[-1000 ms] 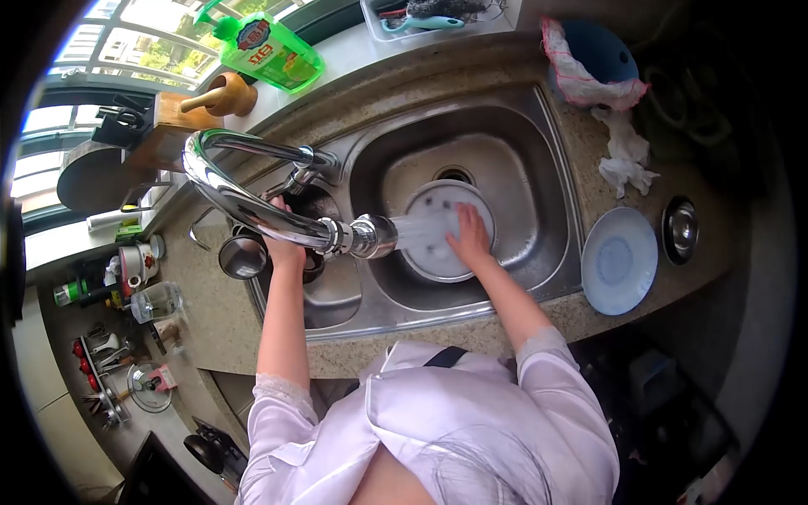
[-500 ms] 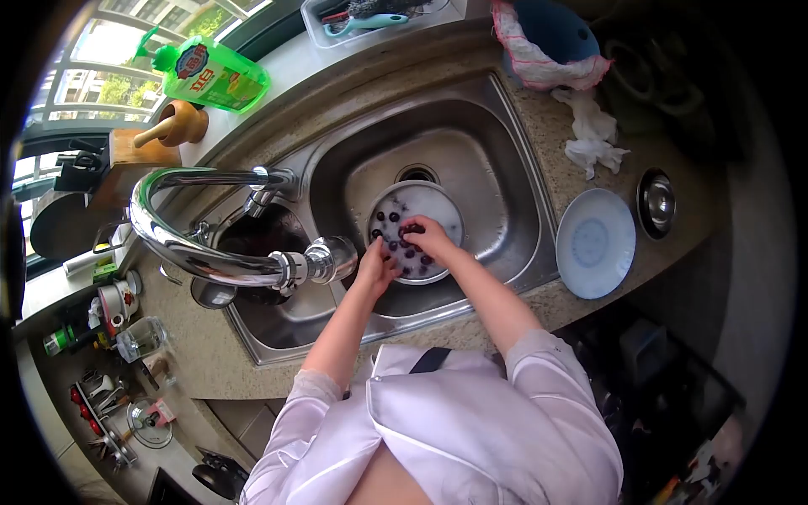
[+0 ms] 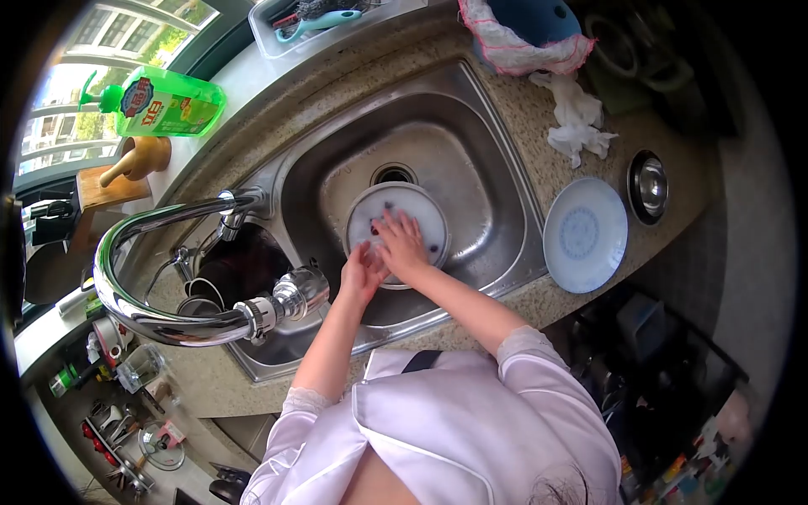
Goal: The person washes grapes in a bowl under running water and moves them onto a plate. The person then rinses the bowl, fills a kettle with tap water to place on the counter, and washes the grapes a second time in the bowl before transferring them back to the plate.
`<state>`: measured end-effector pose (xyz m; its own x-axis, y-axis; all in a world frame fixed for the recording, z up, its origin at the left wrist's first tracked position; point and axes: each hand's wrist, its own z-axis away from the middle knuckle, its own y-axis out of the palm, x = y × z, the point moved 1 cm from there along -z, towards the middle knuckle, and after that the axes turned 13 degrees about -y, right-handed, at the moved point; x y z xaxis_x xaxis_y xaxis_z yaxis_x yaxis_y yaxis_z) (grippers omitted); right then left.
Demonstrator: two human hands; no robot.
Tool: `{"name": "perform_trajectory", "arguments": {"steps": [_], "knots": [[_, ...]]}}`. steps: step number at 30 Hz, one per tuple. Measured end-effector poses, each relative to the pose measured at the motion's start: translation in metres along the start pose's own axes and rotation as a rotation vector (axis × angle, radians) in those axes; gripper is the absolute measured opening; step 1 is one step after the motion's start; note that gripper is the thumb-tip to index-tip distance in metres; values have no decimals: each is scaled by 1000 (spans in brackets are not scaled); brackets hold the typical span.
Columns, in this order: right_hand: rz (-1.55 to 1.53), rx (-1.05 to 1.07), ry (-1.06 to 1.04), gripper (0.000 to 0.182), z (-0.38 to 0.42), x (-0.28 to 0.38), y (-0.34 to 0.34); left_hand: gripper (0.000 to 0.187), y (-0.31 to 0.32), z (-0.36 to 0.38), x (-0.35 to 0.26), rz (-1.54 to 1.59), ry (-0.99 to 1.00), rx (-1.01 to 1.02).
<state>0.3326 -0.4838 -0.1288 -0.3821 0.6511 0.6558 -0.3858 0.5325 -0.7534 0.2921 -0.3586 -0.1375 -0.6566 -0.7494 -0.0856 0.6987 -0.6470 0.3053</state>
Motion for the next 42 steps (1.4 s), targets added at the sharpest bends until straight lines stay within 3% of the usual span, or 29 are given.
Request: {"name": "perform_trajectory", "arguments": {"steps": [1, 3, 4, 6, 8, 11, 14, 16, 17, 18, 20, 22, 25, 28, 30, 32, 35, 37, 39, 42], "knots": [[2, 4, -1, 49, 0, -16, 2, 52, -1, 3, -3, -108, -3, -102], [-13, -255, 115, 47, -3, -45, 6, 54, 3, 7, -4, -141, -6, -155], [-14, -250, 113, 47, -10, -51, -3, 56, 2, 6, -3, -179, -7, -208], [-432, 31, 623, 46, -23, -68, -11, 60, -8, -15, -1, -152, -30, -226], [-379, 23, 607, 47, -31, -79, -3, 61, -5, -23, -4, -108, -114, -27], [-372, -21, 644, 50, -26, -89, 25, 62, -32, -77, 8, -123, -72, 97], [-412, -127, 761, 53, -28, -70, 24, 59, -14, -67, 13, -38, -118, 59], [-667, -182, 872, 57, -30, -52, 17, 58, -9, -64, 14, -17, -140, 131], [-650, -267, 802, 54, -23, -51, 29, 58, -6, -62, 17, 6, -162, 202], [-713, -172, 736, 52, -22, -49, 28, 58, -5, -64, 20, 10, -166, 203], [-721, -338, 650, 45, -14, -33, 43, 56, -3, -69, 21, 29, -95, 175], [-544, -347, 470, 40, -10, -9, 36, 52, 0, -64, 20, 73, -148, 83], [-259, -395, 289, 45, 3, 22, 40, 39, -9, -65, 22, 123, -10, 349], [-164, -387, 95, 40, 0, 23, 33, 48, -5, -57, 20, 157, 54, 307], [-185, -245, 102, 39, -6, 7, 26, 39, 1, -42, 20, 313, -116, 281], [-315, -100, 230, 40, -8, -21, 32, 44, 14, -15, 17, 156, -229, 89], [-171, -155, 131, 41, -5, -31, 22, 37, 14, -7, 16, 59, -183, 214], [-87, -298, -21, 42, -8, -26, 2, 37, 9, -5, 14, 76, -118, 207], [-59, -305, 9, 43, -7, -31, -6, 39, 2, -9, 11, 97, -52, 194], [-124, -303, 86, 42, -11, -46, 0, 60, -11, -22, 7, 71, -54, -60]]}}
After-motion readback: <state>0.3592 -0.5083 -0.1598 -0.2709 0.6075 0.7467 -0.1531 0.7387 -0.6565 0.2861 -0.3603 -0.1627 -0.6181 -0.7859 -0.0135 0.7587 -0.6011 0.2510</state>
